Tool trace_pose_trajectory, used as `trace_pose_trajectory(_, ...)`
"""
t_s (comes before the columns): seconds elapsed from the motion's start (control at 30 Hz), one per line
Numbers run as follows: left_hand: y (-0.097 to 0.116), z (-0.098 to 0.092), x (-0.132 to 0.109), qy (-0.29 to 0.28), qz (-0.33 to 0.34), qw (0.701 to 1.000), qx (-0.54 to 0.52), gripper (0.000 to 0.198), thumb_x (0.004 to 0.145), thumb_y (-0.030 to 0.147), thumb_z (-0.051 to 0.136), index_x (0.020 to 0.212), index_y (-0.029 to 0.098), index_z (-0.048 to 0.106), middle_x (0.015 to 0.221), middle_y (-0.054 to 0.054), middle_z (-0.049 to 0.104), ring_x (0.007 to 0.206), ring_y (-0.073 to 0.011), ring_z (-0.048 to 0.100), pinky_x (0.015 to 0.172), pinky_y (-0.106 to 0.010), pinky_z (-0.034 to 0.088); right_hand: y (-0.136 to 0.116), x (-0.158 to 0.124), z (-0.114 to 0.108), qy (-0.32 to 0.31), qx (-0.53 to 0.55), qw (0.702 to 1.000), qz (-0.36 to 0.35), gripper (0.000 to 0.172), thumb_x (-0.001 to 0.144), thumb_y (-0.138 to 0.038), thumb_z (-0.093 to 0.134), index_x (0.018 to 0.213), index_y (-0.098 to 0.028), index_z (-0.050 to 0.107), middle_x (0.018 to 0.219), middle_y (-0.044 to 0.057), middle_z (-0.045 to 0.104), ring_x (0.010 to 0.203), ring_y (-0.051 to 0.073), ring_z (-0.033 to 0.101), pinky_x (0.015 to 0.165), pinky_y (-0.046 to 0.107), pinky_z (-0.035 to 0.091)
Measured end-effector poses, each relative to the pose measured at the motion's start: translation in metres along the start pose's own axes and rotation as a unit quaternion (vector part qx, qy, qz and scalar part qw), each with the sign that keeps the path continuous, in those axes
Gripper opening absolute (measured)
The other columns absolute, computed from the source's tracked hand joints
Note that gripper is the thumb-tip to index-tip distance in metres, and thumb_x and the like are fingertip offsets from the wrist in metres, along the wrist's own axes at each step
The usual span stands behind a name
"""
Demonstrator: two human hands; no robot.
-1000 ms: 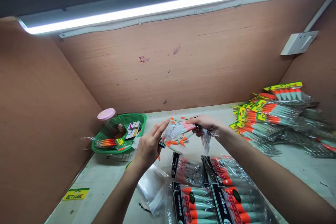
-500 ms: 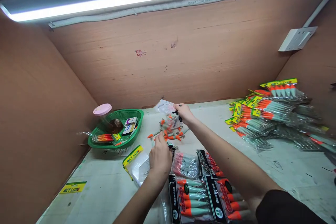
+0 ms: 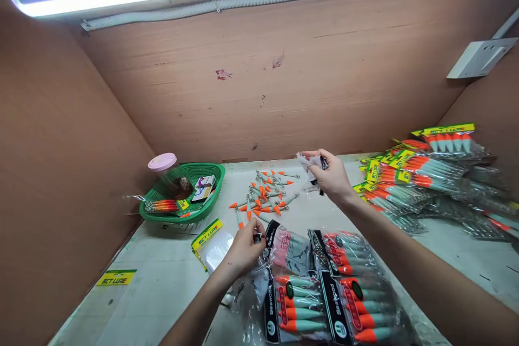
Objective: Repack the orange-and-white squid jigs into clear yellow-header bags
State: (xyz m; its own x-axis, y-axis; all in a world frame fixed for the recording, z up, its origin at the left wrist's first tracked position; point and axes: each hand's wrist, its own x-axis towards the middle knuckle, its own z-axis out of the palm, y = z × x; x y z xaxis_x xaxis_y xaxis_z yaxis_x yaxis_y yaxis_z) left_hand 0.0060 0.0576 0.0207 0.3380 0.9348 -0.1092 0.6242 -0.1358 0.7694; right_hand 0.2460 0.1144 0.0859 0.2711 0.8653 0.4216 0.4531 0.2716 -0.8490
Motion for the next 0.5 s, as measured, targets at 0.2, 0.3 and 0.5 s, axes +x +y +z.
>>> trace_pose_trajectory(0.2,0.008,0.025,0.006,-0.012,-0.022,0.995,-0.099,0.037,0.071,0.034,0.065,0.101,0.015,0.055,0.086,-0.005,0.066,0.078,-0.0206,0.061,0.067,-0.026,0.044,0.002,-0.031,-0.022,-0.043,-0.095,0.994,-0.046,0.017,0.077,-0.027,0.042,0.093,-0.022,0.045,0.066,-0.002,0.047,0.055,0.014,0.043,0.053,0.025,0.036)
trace_pose_trajectory(0.3,0.013,0.033,0.016,-0.032,-0.020,0.991,-0.128,0.028,0.062,0.039,0.071,0.074,0.015,0.063,0.073,-0.003,0.066,0.075,-0.0235,0.060,0.066,-0.028,0.043,0.003,-0.052,-0.012,-0.119,-0.189,0.971,-0.091,0.026,0.078,-0.030,0.046,0.102,-0.021,0.050,0.070,0.000,0.054,0.059,0.016,0.048,0.058,0.027,0.035)
trace_pose_trajectory(0.5,0.009,0.023,0.012,-0.011,-0.034,0.975,-0.220,0.032,0.063,0.045,0.068,0.070,0.014,0.067,0.067,-0.001,0.066,0.071,-0.0209,0.059,0.064,-0.027,0.043,0.031,-0.087,-0.003,-0.189,-0.375,0.896,-0.144,0.019,0.085,-0.017,0.042,0.073,-0.018,0.057,0.073,0.010,0.061,0.068,0.021,0.053,0.062,0.031,0.027)
